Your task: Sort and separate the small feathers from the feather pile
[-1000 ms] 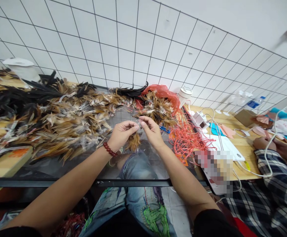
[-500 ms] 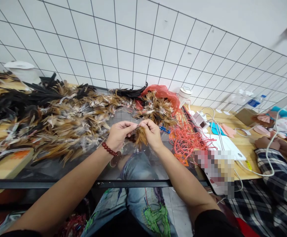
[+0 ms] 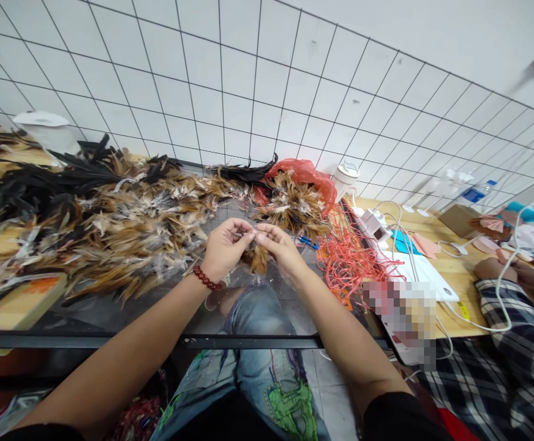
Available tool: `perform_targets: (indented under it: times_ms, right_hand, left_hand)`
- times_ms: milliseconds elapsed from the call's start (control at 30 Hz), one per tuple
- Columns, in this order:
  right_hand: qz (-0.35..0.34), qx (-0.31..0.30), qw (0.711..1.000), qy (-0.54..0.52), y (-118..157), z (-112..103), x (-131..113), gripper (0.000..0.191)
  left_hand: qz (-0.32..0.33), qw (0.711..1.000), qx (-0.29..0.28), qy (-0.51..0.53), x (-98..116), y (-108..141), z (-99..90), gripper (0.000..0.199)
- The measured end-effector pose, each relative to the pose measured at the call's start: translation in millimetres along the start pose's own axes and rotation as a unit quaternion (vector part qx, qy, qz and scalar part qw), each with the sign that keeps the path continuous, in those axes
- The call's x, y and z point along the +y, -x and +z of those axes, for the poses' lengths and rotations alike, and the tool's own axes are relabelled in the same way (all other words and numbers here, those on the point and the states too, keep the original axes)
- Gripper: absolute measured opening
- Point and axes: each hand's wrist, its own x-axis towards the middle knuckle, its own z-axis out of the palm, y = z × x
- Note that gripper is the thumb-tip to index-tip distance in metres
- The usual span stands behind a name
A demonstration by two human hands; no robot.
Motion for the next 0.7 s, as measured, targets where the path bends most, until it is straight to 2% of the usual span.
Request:
perform_targets:
  times_ms: [67,267,433,500,700]
  right_hand:
    - [0.01,-0.016,1.0,-0.007,0,1,1,0.039]
    - [-0.025,0.011,0.999,0.017,2,2,-2,0.024]
    - [-0.128,0.072,0.983,0.112,1,-2,-4,0.019]
    - [-0.153,0.07,0.973,0.157,0,-4,-3,0.017]
    - [-0.108,0.024,0.982,0.15,-2,-4,1,0.017]
  left_hand:
    - [0.015,1.0,-0.003,-0.006,-1,-1,-0.5,0.02]
    - [0.003,0.999,0.02,0.026,-3,0,1.8,0.026]
    - [0.045,0.998,0.023,-0.027,-4,3,2.6,0.021]
    - [0.077,0.995,0.011,-0.067,-3,6,2.0,0.018]
    - [0.139,0.978,0.01,-0.157,-4,9,-2.0,0.013]
